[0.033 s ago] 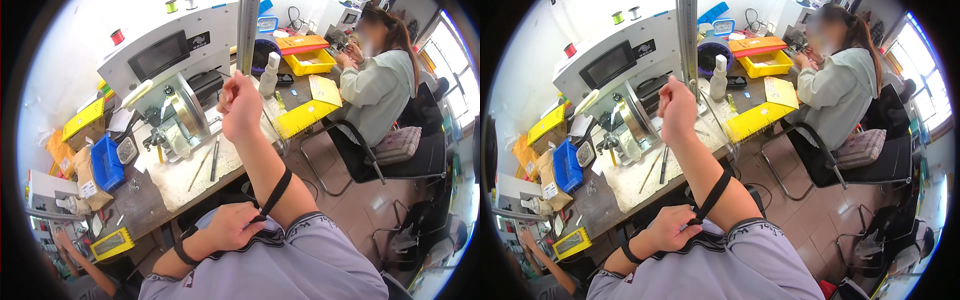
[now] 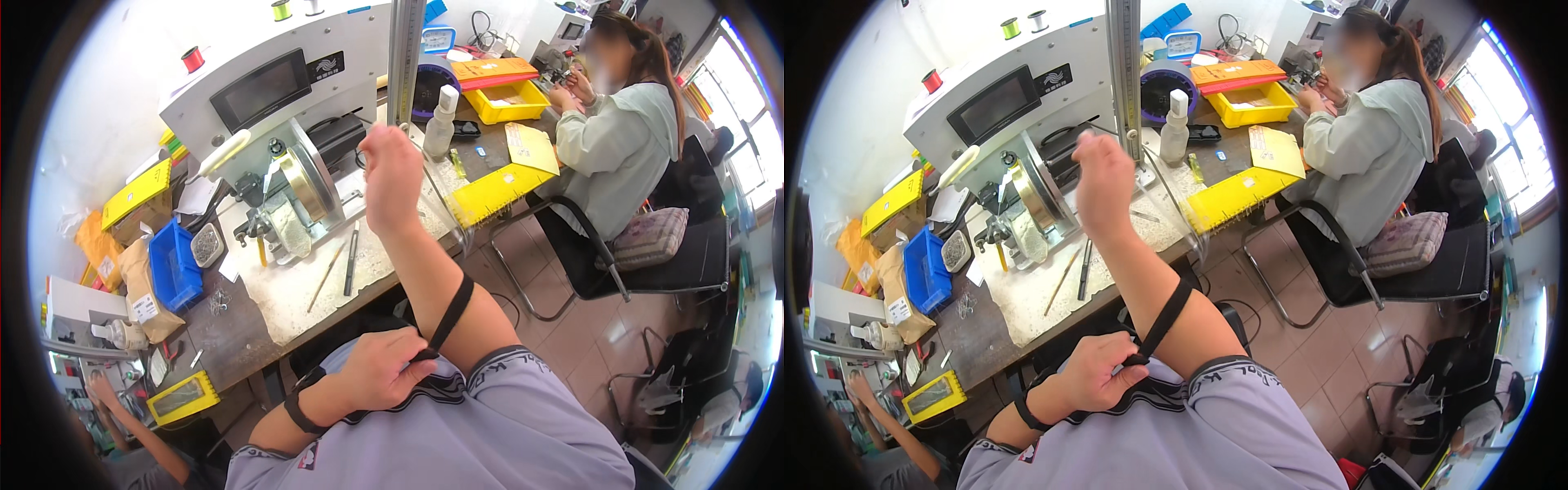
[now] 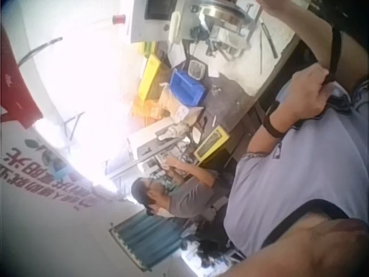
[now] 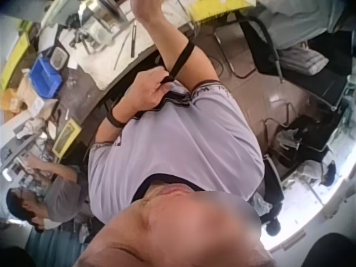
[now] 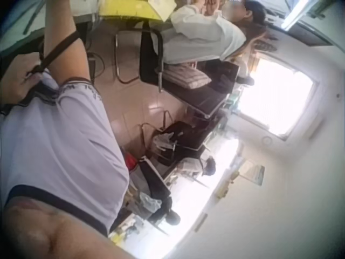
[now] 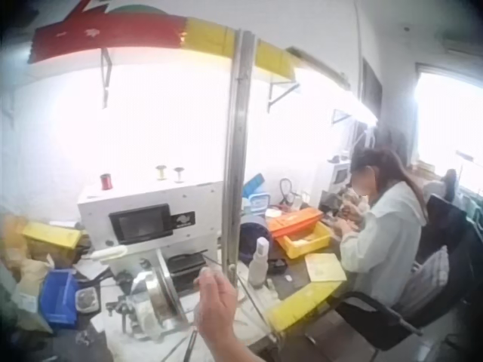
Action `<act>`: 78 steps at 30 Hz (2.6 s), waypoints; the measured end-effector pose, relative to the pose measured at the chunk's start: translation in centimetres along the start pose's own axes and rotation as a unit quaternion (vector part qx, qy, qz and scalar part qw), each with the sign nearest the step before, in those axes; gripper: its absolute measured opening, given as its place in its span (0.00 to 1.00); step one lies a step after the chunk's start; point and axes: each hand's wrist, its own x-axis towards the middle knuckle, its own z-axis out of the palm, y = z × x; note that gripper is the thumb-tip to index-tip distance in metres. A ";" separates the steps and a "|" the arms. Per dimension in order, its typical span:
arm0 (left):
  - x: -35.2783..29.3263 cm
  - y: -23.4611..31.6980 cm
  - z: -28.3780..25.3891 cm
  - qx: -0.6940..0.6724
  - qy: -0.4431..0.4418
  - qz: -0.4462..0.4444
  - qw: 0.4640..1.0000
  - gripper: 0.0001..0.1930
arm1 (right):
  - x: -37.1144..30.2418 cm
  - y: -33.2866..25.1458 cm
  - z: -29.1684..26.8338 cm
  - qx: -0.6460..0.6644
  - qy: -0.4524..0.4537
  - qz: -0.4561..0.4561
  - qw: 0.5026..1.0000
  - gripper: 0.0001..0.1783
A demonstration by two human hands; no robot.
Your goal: Manually assemble and process small metal components using a grinding/polishing machine and hand tools at a workshop station.
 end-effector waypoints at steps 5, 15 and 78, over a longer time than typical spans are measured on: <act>3.3 2.6 -0.1 0.024 0.044 -0.062 0.997 0.09 | -4.9 0.8 2.2 -0.332 -0.163 -0.547 0.751 0.11; 2.1 3.1 2.6 0.119 -0.082 -0.051 0.988 0.09 | -8.7 2.5 3.2 -0.351 -0.237 -0.470 0.774 0.11; 3.8 -2.8 -3.6 0.117 -0.241 0.009 0.963 0.05 | -16.6 -10.2 9.3 0.348 -0.418 0.287 0.789 0.21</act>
